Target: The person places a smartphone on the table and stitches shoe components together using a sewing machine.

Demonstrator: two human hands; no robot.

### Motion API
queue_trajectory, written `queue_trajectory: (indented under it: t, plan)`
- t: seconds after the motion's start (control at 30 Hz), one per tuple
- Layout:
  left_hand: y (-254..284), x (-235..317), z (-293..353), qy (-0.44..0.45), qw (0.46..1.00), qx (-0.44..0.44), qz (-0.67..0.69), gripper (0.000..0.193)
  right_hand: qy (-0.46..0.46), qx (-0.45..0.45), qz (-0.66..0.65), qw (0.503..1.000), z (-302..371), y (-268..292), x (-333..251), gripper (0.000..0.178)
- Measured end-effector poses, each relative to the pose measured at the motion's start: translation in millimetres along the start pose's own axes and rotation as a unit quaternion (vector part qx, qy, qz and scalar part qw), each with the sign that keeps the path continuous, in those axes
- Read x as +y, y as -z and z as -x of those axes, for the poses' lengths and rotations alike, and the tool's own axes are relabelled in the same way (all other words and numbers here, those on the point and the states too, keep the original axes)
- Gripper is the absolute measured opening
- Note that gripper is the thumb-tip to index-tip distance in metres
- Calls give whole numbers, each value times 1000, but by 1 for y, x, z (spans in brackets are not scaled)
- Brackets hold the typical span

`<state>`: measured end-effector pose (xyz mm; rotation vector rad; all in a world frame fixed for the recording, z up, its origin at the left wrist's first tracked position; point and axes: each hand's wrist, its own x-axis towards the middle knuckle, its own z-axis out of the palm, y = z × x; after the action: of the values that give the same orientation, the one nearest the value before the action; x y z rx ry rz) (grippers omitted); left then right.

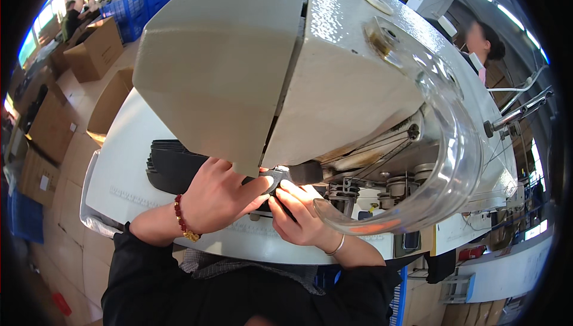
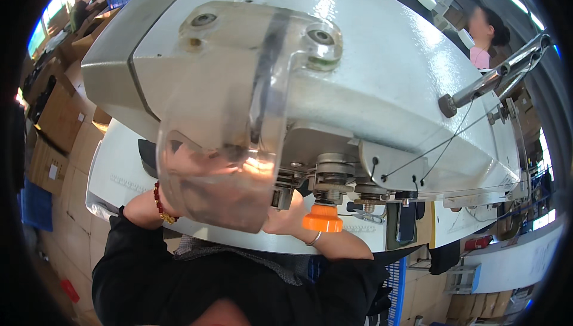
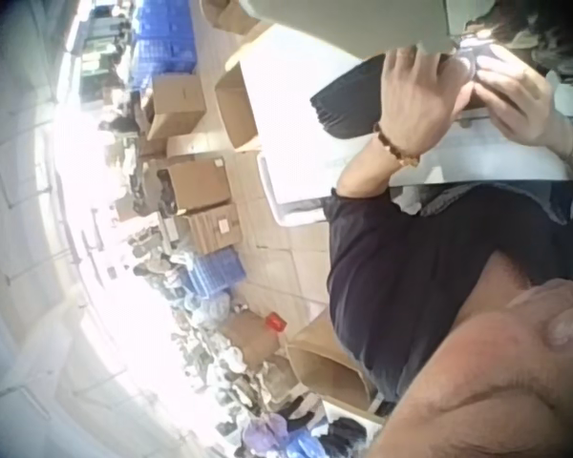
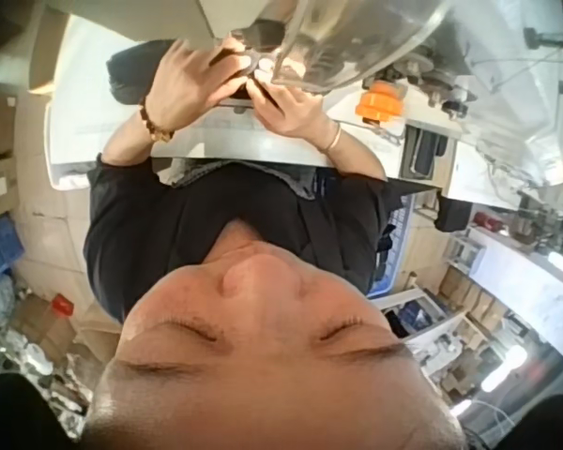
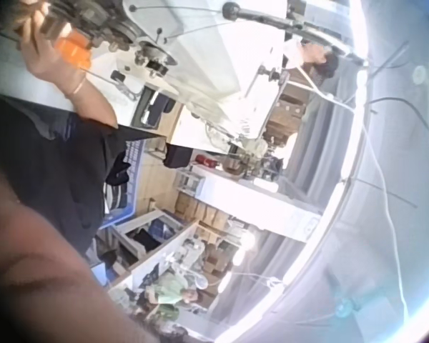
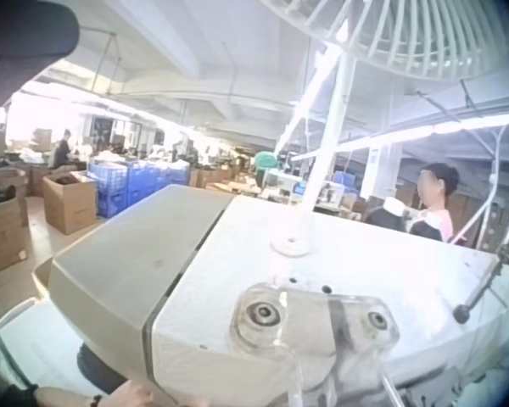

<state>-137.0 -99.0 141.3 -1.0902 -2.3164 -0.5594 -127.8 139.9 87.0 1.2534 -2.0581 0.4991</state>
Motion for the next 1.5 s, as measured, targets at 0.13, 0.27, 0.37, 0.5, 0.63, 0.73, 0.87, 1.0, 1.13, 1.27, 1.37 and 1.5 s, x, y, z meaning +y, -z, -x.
queue_trajectory:
  t: [0.13, 0.27, 0.37, 0.5, 0.63, 0.73, 0.87, 1.0, 1.13, 1.27, 1.37, 1.5]
  plan:
    - [-3, 0, 0, -18, 1000, 6, -12, 30, 41, 20, 30, 999, -6, 5, 1, 31]
    - [-4, -1, 0, -15, 1000, 16, 6, 29, 43, 1, 43, 998, -3, 5, 0, 31]
    - [-4, -1, 0, -15, 1000, 24, 1, 28, 51, -9, 61, 997, -4, 3, -2, 31]
    - [-5, -2, 1, -24, 999, 29, 2, 28, 54, -17, 51, 997, 4, 4, 1, 39]
    - [-6, -3, 0, -6, 999, 17, 37, 28, -164, -143, -176, 960, 45, 0, 25, 51]
    - [-1, -1, -2, -6, 1000, 25, 6, 29, -427, -52, -319, 844, 79, -28, 51, 50]
    - [2, 4, -7, 6, 999, 27, 45, 30, -479, 197, -366, 773, 94, -44, 54, 48]
    - [3, 7, -9, 5, 999, 44, 12, 32, -404, 93, -194, 889, 83, -14, 45, 41]
    - [0, 7, -11, 24, 999, 34, 13, 31, -311, -6, 21, 950, 67, 1, 41, 29]
    - [0, 6, -14, 22, 999, 29, 18, 29, -199, -56, 245, 947, 47, 9, 34, 17]
    - [1, 8, -14, 23, 999, 28, 9, 24, -116, 12, 222, 968, 23, 21, 19, 18]
    - [0, 7, -12, 12, 999, 33, -9, 18, -62, 76, 103, 990, -6, 29, -7, 28]
